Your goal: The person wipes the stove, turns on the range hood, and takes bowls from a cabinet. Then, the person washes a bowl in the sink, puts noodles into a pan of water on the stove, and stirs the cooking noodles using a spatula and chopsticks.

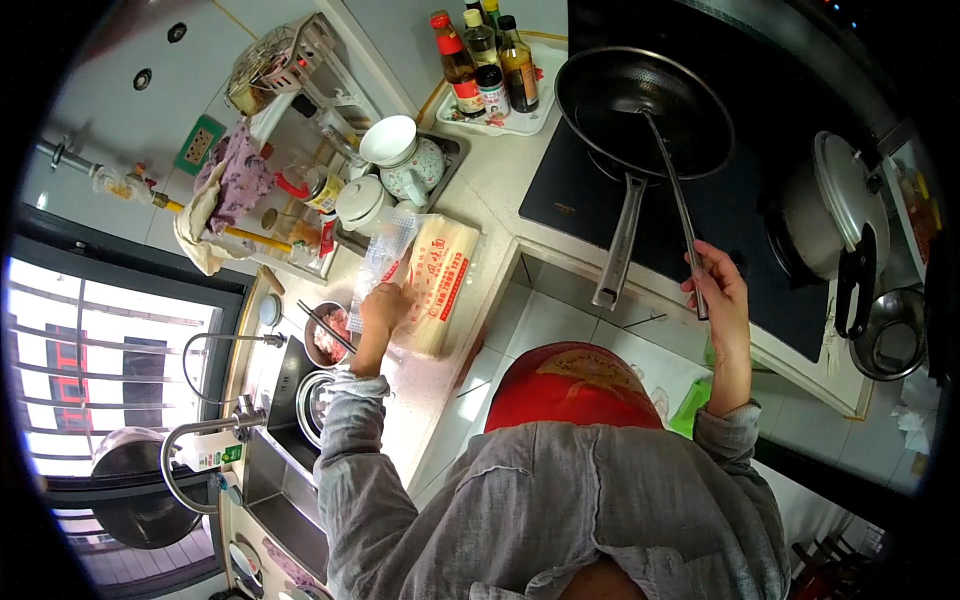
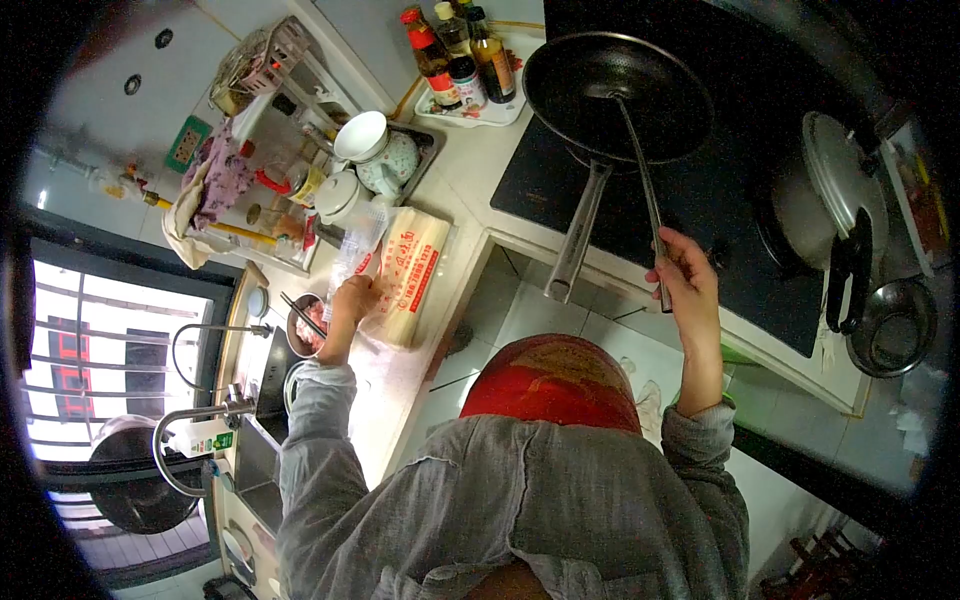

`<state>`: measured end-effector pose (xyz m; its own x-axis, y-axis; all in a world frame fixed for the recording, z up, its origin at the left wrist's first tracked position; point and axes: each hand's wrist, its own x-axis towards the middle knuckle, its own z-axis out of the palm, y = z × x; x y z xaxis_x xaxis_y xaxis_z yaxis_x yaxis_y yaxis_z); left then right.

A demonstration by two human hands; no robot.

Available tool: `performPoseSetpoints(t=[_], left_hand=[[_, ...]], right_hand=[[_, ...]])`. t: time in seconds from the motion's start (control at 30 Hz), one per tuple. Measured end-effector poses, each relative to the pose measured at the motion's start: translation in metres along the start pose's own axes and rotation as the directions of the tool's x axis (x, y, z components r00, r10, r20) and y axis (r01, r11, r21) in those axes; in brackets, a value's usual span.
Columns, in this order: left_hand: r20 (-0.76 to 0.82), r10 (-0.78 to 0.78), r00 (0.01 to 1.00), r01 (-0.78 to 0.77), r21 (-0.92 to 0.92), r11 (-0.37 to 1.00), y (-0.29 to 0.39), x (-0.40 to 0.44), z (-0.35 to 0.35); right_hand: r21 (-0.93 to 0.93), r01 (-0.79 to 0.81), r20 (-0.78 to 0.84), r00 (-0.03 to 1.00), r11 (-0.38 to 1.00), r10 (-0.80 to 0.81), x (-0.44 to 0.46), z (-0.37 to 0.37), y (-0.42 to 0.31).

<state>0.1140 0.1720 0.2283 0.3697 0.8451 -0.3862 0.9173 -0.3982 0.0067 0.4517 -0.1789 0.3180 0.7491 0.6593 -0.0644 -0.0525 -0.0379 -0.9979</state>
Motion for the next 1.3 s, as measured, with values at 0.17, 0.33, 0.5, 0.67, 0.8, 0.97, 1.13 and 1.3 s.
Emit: performPoseSetpoints(t=[0.17, 0.33, 0.5, 0.67, 0.8, 0.97, 1.13, 1.3], left_hand=[[-0.214, 0.195, 0.957, -0.197, 0.011, 0.98, -0.004, -0.007, 0.015], [-0.27, 0.207, 0.94, -0.2, 0.055, 0.978, -0.003, -0.006, 0.014], [-0.207, 0.178, 0.962, -0.176, 0.031, 0.984, -0.007, -0.002, 0.003], [-0.117, 0.157, 0.981, -0.188, -0.339, 0.922, -0.022, 0.01, 0.011], [-0.096, 0.322, 0.942, -0.321, -0.538, 0.78, -0.049, 0.041, 0.049], [0.177, 0.527, 0.831, -0.536, 0.006, 0.844, -0.056, 0.061, 0.041], [0.257, 0.347, 0.902, -0.385, 0.115, 0.916, -0.004, 0.009, -0.03], [0.062, 0.396, 0.916, -0.391, -0.073, 0.917, -0.031, 0.022, 0.0]], right_hand=[[-0.039, 0.012, 0.016, 1.0, 0.999, -0.012, 0.001, 0.005, -0.003], [-0.066, 0.021, 0.032, 0.999, 0.998, -0.019, 0.001, 0.009, -0.002], [-0.021, 0.024, 0.069, 0.997, 0.999, -0.022, -0.002, 0.011, -0.003], [0.081, 0.007, 0.076, 0.997, 0.997, -0.013, -0.004, 0.01, 0.0], [0.14, -0.02, 0.083, 0.997, 0.99, 0.009, -0.002, 0.01, 0.001], [0.168, -0.021, 0.058, 0.998, 0.986, 0.011, -0.004, 0.015, 0.003], [0.33, -0.043, 0.055, 0.998, 0.943, 0.026, -0.009, 0.014, 0.005], [0.526, -0.132, -0.049, 0.982, 0.841, 0.185, -0.01, 0.012, 0.03]])
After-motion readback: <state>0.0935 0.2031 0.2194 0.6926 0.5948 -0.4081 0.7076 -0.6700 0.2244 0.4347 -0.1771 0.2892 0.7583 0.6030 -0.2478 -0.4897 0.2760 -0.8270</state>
